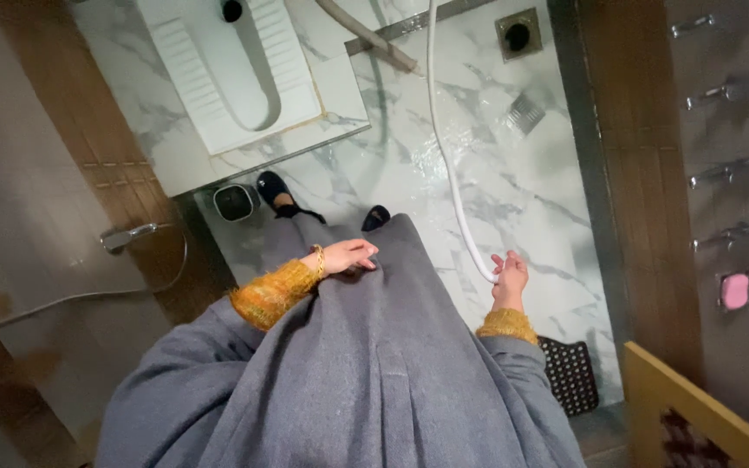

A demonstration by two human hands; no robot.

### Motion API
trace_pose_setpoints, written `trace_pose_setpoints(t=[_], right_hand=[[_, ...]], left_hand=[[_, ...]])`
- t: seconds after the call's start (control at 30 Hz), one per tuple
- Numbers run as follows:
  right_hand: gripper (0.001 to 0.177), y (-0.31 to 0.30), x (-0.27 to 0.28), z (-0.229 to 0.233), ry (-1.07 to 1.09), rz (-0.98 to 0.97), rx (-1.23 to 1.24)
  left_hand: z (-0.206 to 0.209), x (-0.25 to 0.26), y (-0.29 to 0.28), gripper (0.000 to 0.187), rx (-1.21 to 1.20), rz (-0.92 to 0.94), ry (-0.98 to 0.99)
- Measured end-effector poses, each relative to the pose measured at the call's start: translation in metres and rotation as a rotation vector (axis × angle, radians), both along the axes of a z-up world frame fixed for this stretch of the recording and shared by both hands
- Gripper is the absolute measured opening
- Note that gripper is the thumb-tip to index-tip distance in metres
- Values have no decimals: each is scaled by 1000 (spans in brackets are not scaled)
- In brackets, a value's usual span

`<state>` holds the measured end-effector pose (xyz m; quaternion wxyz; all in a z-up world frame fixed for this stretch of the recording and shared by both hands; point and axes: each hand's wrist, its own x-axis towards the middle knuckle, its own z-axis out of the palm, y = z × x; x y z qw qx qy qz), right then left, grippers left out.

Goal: The person is rinsing a bucket, putting clothes into it, and then using a hose to fill the bucket and spray water on the bathroom floor.

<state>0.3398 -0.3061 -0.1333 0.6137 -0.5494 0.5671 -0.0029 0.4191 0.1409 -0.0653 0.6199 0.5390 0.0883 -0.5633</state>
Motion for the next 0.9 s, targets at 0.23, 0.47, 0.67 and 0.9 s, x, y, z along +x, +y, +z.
trace_pose_setpoints(t=[0.23,0.47,0.67,0.9], right_hand=[[27,-16,-14,2,9,-49,-24],[31,-60,-39,-46,19,-102,-76],[27,-57,-83,-16,106,-174,-62],[34,-40,-148,3,209,-317,25]], left_hand=[[-14,3,-17,45,-7,-87,-64],[-4,20,-35,52,-13,-218,9],[34,33,-53,53,54,-406,34],[83,61,-63,53,116,-463,69]])
